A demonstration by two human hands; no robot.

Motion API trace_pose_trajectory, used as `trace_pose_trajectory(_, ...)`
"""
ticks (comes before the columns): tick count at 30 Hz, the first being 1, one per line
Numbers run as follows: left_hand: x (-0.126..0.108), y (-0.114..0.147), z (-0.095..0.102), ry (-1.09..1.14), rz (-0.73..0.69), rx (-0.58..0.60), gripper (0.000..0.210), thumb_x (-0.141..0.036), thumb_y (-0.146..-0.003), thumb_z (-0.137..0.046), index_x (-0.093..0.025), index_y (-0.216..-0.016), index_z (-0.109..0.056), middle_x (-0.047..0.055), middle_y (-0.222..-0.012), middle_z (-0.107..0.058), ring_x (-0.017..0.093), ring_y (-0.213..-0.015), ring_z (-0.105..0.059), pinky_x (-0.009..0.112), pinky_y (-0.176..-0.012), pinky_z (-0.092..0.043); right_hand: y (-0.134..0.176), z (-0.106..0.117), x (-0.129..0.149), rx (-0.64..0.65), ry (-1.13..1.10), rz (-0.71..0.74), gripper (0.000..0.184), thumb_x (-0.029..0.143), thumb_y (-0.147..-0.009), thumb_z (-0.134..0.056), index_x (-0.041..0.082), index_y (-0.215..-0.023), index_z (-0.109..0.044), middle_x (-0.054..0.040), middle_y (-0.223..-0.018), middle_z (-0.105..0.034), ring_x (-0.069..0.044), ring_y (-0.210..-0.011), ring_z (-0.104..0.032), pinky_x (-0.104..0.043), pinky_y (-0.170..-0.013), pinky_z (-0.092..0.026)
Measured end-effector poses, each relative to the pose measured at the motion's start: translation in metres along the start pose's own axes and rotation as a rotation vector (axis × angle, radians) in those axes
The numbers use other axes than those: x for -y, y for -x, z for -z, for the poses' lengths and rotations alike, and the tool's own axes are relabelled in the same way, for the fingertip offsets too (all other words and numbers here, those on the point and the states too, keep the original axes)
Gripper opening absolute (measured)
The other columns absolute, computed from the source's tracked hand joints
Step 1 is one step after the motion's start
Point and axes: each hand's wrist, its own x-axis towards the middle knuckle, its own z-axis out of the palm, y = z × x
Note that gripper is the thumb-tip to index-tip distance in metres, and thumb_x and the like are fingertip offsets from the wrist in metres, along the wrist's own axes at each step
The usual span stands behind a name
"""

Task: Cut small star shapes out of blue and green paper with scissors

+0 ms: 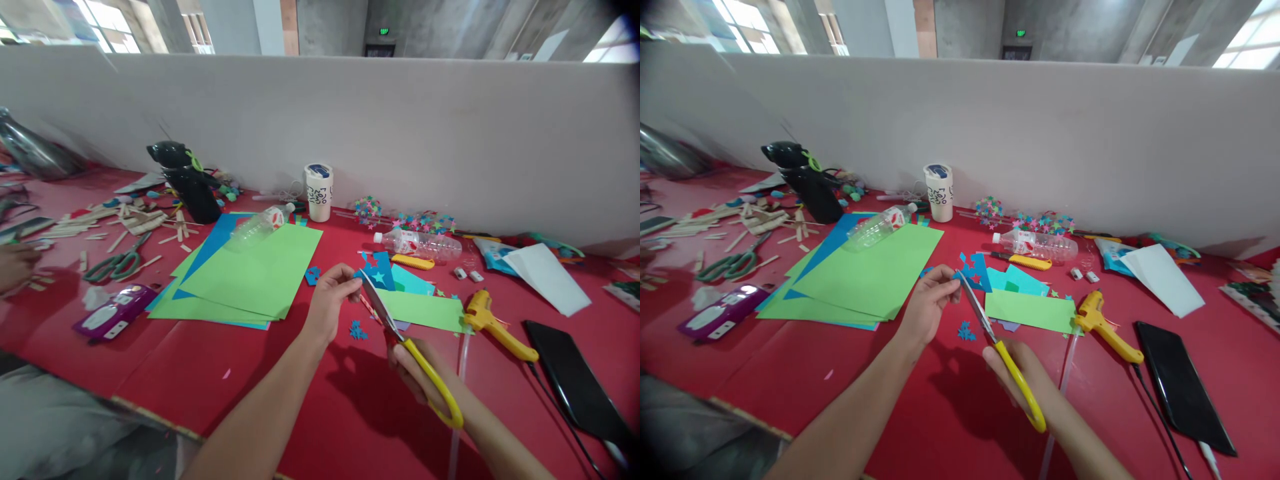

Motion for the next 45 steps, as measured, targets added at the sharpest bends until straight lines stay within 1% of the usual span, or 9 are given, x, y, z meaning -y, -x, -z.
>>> trace_pose_trajectory(5, 0.0, 0.0, -0.002, 0.029, 0.018, -0.022, 0.014, -0.022, -0.066, -0.065, -0.018, -0.067, -0.052, -0.006, -0.055, -0.051, 0.007, -0.05, -0.046, 0.021, -0.054, -0.035, 0.0, -0.006, 0.0, -0.002, -0.043, -0.047, 0.052, 0.069, -0.08, -0.032, 0.02, -0.067, -0.04, 0.0097, -0.045, -0.029, -0.006, -0.035, -0.03, -0.019, -0.035, -0.024)
trace_pose_trajectory(12, -0.001, 0.003, -0.006, 0.091, 0.048, -0.025, 0.013, -0.021, -0.066, -0.065, -0.018, -0.067, -0.052, -0.005, -0.055, -0.051, 0.007, -0.051, -0.047, 0.02, -0.054, -0.035, -0.002, -0.002, -0.005, -0.01, 0.001, 0.02, 0.05, 0.066, -0.082, -0.033, 0.019, -0.068, -0.043, 0.0085, -0.043, -0.034, -0.007, -0.035, -0.032, -0.02, -0.037, -0.024)
trace_pose_trajectory(15, -0.002, 0.003, -0.007, 0.089, 0.047, -0.026, 0.014, -0.021, -0.065, -0.065, -0.018, -0.067, -0.051, -0.005, -0.055, -0.052, 0.007, -0.051, -0.047, 0.02, -0.054, -0.035, -0.001, 0.001, -0.002, -0.004, 0.025, 0.019, 0.053, 0.069, -0.08, -0.031, 0.019, -0.069, -0.044, 0.0084, -0.043, -0.034, -0.007, -0.035, -0.032, -0.021, -0.037, -0.026)
trace_pose_trajectory(18, -0.002, 0.003, -0.006, 0.079, 0.053, -0.018, 0.014, -0.021, -0.066, -0.064, -0.018, -0.066, -0.051, -0.005, -0.055, -0.052, 0.007, -0.051, -0.047, 0.02, -0.054, -0.036, 0.0, 0.0, 0.001, -0.008, 0.027, -0.007, 0.055, 0.072, -0.078, -0.03, 0.019, -0.069, -0.043, 0.0084, -0.043, -0.035, -0.008, -0.035, -0.033, -0.021, -0.037, -0.027)
trace_pose_trajectory(26, 0.0, 0.002, -0.005, 0.088, 0.054, -0.001, 0.013, -0.019, -0.068, -0.064, -0.018, -0.067, -0.051, -0.005, -0.054, -0.051, 0.007, -0.051, -0.047, 0.02, -0.054, -0.036, 0.0, -0.007, 0.002, -0.038, -0.057, -0.115, 0.055, 0.074, -0.076, -0.03, 0.02, -0.067, -0.04, 0.0106, -0.042, -0.029, -0.006, -0.033, -0.028, -0.019, -0.033, -0.024)
trace_pose_trajectory(30, -0.001, 0.002, -0.006, 0.084, 0.062, -0.004, 0.014, -0.019, -0.066, -0.064, -0.018, -0.067, -0.051, -0.005, -0.055, -0.052, 0.007, -0.051, -0.047, 0.02, -0.054, -0.036, -0.002, -0.003, 0.001, -0.038, -0.017, -0.07, 0.053, 0.072, -0.077, -0.033, 0.021, -0.064, -0.037, 0.0095, -0.047, -0.031, -0.005, -0.034, -0.03, -0.019, -0.033, -0.024)
trace_pose_trajectory(35, -0.002, 0.001, -0.005, 0.073, 0.062, -0.004, 0.013, -0.019, -0.065, -0.065, -0.018, -0.067, -0.052, -0.005, -0.057, -0.053, 0.007, -0.051, -0.047, 0.02, -0.054, -0.036, -0.004, -0.002, -0.003, -0.039, 0.003, -0.068, 0.049, 0.067, -0.081, -0.033, 0.021, -0.063, -0.035, 0.0095, -0.042, -0.034, -0.005, -0.031, -0.031, -0.019, -0.032, -0.023)
trace_pose_trajectory(40, -0.001, 0.001, -0.002, 0.05, 0.053, 0.007, 0.013, -0.021, -0.067, -0.064, -0.018, -0.068, -0.052, -0.005, -0.057, -0.053, 0.007, -0.052, -0.047, 0.02, -0.055, -0.036, -0.007, -0.003, -0.007, -0.042, 0.008, -0.07, 0.05, 0.07, -0.079, -0.034, 0.023, -0.061, -0.032, 0.009, -0.04, -0.033, -0.005, -0.028, -0.031, -0.02, -0.03, -0.019)
trace_pose_trajectory(45, 0.0, 0.0, -0.001, 0.042, 0.037, 0.019, 0.013, -0.021, -0.067, -0.064, -0.018, -0.069, -0.052, -0.005, -0.058, -0.053, 0.007, -0.052, -0.047, 0.02, -0.055, -0.036, -0.007, -0.004, -0.009, -0.078, -0.027, -0.083, 0.051, 0.071, -0.075, -0.038, 0.023, -0.06, -0.032, 0.0092, -0.04, -0.033, -0.005, -0.028, -0.029, -0.02, -0.029, -0.02)
